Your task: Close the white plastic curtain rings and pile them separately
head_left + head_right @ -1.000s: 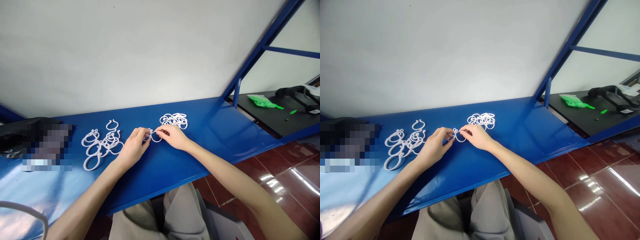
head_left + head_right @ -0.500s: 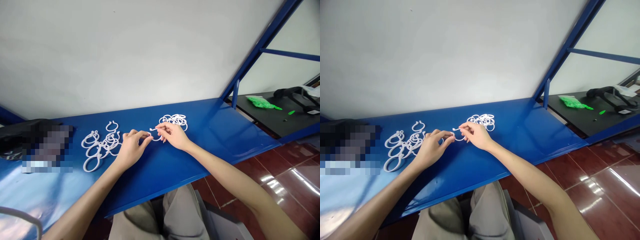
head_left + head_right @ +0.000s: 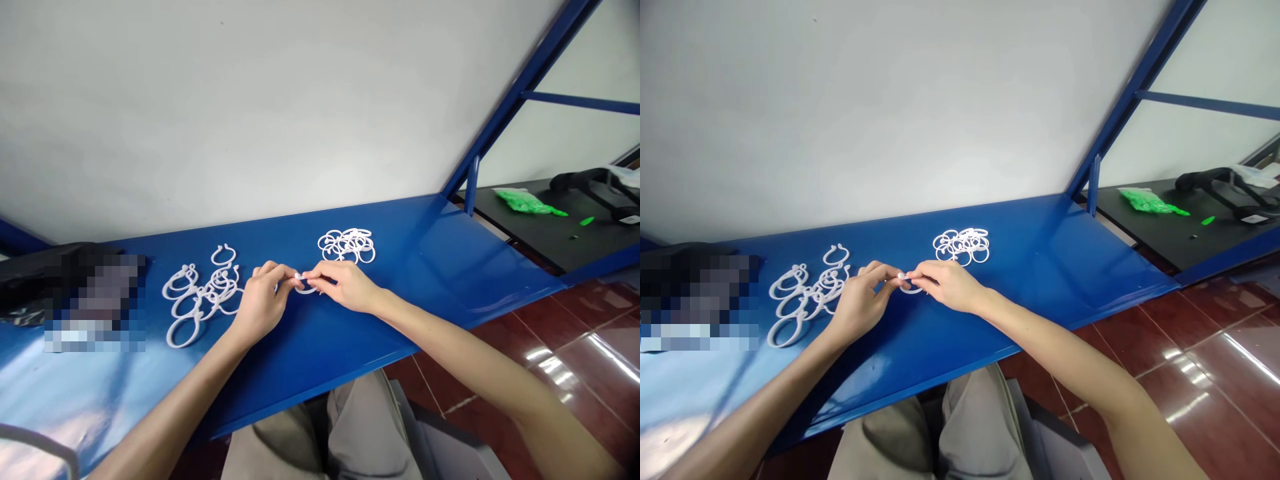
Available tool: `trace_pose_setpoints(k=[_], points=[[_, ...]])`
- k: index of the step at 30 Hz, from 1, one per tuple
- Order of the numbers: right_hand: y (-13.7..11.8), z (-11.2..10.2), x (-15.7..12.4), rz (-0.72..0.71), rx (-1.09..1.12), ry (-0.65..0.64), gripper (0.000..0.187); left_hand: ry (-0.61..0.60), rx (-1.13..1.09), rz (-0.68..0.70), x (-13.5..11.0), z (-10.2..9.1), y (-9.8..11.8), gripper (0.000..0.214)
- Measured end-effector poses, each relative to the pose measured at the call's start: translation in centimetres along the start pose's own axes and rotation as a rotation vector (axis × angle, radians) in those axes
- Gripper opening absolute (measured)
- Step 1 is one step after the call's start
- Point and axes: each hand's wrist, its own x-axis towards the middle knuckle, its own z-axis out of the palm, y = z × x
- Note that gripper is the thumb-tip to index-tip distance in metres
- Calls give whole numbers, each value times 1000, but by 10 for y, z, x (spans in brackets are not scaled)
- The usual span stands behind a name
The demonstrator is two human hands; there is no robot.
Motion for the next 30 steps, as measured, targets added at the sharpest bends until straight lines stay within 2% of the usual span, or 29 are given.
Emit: trace_pose_setpoints(k=[3,5,7,8,10,12,15,18,23,30], points=[[7,-16,7,-57,-148,76,15,-24,34,48,4,-4,0,22],[20,-40,8,-1,-283,232,16,-1,116,87,8,-9,-3,27],[38,-73,5,192,-440,426,17,38,265,109,10,-15,-10,33],[47,-89,2,304,-512,475,16,47,351,111,10,-18,-14,34],[64,-116,-6,514,-597,436,16,30,499,97,11,-23,-24,35],[74,-132,-13,653,-605,362,16,0,591,63,10,-28,-33,37],[77,-135,-17,746,-539,226,14,-39,653,11,9,-33,-38,40],[73,-129,-17,752,-481,145,15,-81,684,-28,8,-36,-35,43],[71,-125,-16,757,-465,139,14,-127,685,-44,8,-37,-31,46],[71,-123,-18,757,-405,96,18,-176,656,15,4,-33,-43,40]])
